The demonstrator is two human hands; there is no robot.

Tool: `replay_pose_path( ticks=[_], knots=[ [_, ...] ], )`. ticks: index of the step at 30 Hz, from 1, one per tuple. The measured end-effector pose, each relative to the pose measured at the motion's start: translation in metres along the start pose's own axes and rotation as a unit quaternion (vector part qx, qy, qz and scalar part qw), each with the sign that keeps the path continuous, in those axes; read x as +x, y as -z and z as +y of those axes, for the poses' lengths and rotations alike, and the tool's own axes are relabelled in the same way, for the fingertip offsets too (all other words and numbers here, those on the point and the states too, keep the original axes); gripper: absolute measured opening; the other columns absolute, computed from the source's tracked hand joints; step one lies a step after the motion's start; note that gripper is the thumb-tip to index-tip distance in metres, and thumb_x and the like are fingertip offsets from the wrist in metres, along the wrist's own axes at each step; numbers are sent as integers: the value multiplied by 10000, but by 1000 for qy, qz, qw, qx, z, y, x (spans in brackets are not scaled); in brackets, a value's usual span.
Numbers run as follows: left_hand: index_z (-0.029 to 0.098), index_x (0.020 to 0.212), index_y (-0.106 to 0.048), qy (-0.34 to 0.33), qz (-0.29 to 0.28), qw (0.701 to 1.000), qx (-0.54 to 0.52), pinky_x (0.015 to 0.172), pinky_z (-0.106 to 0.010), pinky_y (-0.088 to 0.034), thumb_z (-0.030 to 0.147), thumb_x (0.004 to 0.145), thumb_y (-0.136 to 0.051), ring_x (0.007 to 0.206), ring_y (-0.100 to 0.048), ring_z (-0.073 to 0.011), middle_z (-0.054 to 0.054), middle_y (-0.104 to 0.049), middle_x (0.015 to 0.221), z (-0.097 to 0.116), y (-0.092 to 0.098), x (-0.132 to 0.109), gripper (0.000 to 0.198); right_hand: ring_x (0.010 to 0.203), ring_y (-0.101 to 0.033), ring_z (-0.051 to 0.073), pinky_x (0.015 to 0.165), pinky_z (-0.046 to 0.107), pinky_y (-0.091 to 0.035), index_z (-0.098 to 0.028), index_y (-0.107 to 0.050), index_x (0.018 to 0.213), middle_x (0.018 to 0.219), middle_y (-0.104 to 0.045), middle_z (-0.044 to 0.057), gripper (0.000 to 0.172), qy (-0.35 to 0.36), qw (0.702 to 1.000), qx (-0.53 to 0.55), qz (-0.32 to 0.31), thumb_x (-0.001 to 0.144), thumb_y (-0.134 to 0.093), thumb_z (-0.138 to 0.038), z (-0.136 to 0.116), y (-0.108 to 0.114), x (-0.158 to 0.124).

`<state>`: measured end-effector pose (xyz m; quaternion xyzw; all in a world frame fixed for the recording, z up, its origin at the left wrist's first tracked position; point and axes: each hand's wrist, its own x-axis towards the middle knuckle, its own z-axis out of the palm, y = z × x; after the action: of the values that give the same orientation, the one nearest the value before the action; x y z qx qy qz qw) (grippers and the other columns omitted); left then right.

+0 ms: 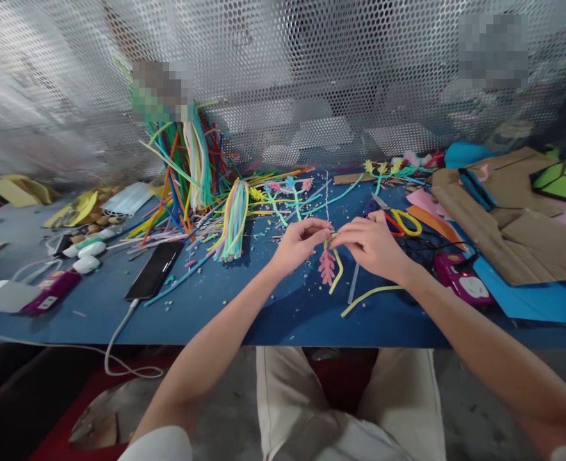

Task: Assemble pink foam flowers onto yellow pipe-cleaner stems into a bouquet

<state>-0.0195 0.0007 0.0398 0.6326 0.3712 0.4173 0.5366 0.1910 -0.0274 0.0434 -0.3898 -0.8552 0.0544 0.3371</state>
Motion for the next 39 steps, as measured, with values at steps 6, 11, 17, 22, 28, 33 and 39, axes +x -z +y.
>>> replay_pose_path(
  ticks=[6, 11, 17, 22, 28, 33, 39],
  knots=[
    [163, 1006, -714, -42, -11, 999, 16, 705, -236, -500, 424, 866, -767, 773, -678, -135, -55, -758, 884, 0, 0, -2, 301, 787, -691, 165, 901, 399, -317, -238, -663, 1032, 913, -804, -18, 81, -50, 998, 22, 28, 994, -604, -280, 3, -1, 1],
    [167, 1027, -711, -59, -14, 997, 39, 757, -251, -519, 425, 880, -748, 829, -697, -152, -59, -755, 911, 0, 1, -3, 299, 798, -684, 182, 890, 389, -358, -255, -743, 1042, 897, -793, 12, 166, -14, 999, -34, 23, 1003, -617, -355, 10, -1, 0],
    [158, 989, -704, -69, -6, 992, 105, 728, -252, -521, 408, 893, -718, 760, -678, -142, -50, -741, 848, 5, -1, -5, 268, 814, -663, 180, 872, 394, -342, -273, -780, 972, 866, -805, -1, 157, 0, 996, -80, 31, 978, -661, -373, 9, 1, -1],
    [153, 918, -694, -40, -30, 985, 165, 631, -227, -478, 459, 908, -676, 639, -620, -111, -15, -707, 767, 12, 2, -5, 307, 839, -638, 176, 880, 413, -310, -289, -782, 934, 893, -822, -31, 170, 19, 991, -123, 47, 999, -627, -312, 4, 1, -2],
    [144, 761, -722, 63, -91, 986, 122, 517, -214, -397, 602, 918, -611, 504, -512, -81, -15, -657, 626, 16, 6, -6, 497, 861, -618, 187, 891, 423, -310, -276, -756, 970, 916, -820, -33, 148, 82, 972, -191, 110, 1003, -612, -276, 3, 3, -3],
    [135, 805, -746, 99, -98, 990, 34, 526, -217, -409, 545, 900, -678, 504, -508, -69, -13, -661, 640, 17, 3, -6, 426, 859, -587, 191, 889, 434, -294, -286, -727, 1007, 938, -814, -59, 115, 113, 954, -242, 138, 993, -620, -245, 4, 4, -4],
    [182, 1286, -708, 56, -54, 997, -18, 561, -221, -430, 445, 887, -736, 569, -538, -80, 0, -701, 738, 13, 1, -5, 479, 848, -594, 191, 911, 449, -281, -297, -725, 986, 920, -810, -56, 114, 89, 964, -204, 145, 988, -620, -253, 4, 0, -5]
  ],
)
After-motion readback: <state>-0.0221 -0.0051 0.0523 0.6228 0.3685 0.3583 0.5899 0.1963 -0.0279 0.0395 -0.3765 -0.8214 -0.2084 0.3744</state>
